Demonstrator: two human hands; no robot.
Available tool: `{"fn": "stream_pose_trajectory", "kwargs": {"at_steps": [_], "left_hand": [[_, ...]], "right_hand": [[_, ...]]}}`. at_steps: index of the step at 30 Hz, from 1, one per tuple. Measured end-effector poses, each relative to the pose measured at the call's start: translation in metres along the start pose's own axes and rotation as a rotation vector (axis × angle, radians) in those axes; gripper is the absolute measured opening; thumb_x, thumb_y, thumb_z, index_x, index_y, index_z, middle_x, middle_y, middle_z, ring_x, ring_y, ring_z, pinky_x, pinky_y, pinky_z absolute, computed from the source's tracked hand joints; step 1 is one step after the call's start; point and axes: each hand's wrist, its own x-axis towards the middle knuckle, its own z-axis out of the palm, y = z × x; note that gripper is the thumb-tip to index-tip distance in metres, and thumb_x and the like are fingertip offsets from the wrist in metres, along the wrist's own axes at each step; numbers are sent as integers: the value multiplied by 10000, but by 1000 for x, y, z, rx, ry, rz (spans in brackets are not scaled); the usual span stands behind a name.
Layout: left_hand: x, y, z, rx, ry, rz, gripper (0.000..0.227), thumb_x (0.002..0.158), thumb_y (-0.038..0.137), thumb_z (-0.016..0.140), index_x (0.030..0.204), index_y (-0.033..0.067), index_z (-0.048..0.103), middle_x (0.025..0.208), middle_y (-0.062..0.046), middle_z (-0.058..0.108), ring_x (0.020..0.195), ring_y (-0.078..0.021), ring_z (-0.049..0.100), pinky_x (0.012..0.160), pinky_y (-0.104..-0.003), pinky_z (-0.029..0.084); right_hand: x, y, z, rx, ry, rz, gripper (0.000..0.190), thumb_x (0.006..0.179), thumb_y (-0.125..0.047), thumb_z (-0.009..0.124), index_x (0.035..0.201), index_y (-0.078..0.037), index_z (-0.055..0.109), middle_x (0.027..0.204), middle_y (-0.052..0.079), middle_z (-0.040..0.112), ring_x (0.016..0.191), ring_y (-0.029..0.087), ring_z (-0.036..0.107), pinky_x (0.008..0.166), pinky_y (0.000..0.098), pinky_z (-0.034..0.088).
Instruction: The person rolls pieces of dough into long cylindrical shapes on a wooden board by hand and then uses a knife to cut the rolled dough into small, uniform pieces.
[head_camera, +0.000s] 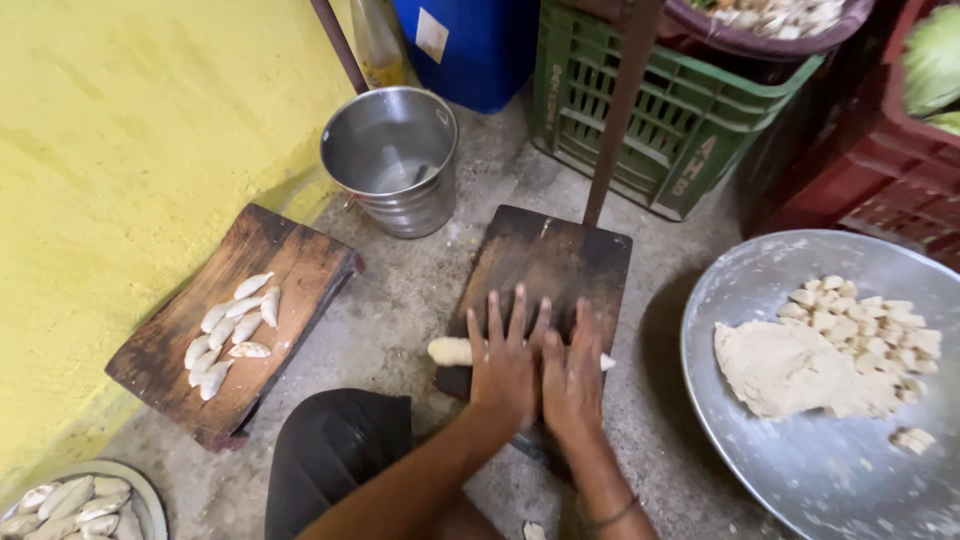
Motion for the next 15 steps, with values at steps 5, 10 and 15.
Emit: {"fn": "stream_pose_trajectory", "kwargs": {"at_steps": [5, 10, 15], "left_hand": [[76, -20, -9, -156, 101, -73, 838, 986, 495, 467, 1623, 116, 76, 1699, -156, 4, 1561, -413, -32, 1139, -760, -34], [155, -45, -15, -67, 342, -26, 819, 993, 459, 449, 1635, 78, 114, 1718, -153, 38, 1563, -405, 12, 1189, -701, 0], [125, -50, -13, 60, 254, 55, 769, 949, 372, 453, 1607, 41, 234, 1705, -168, 83, 1571, -359, 45, 1197, -672, 15]], "right_hand": [[89, 24, 10, -161, 118, -243, 645, 1094, -370, 474, 1535, 77, 330, 1541, 325, 403, 1459, 500, 349, 1260, 563, 212], [152, 21, 24, -412, -32, -110, 484, 1000, -215, 523, 1450, -38, 491, 1431, 214, 510, 1327, 427, 435, 1118, 548, 352], [133, 17, 21, -615, -124, -254, 557, 950, -248, 516, 1448, -4, 468, 1527, 204, 424, 1443, 407, 322, 1126, 574, 284]]}}
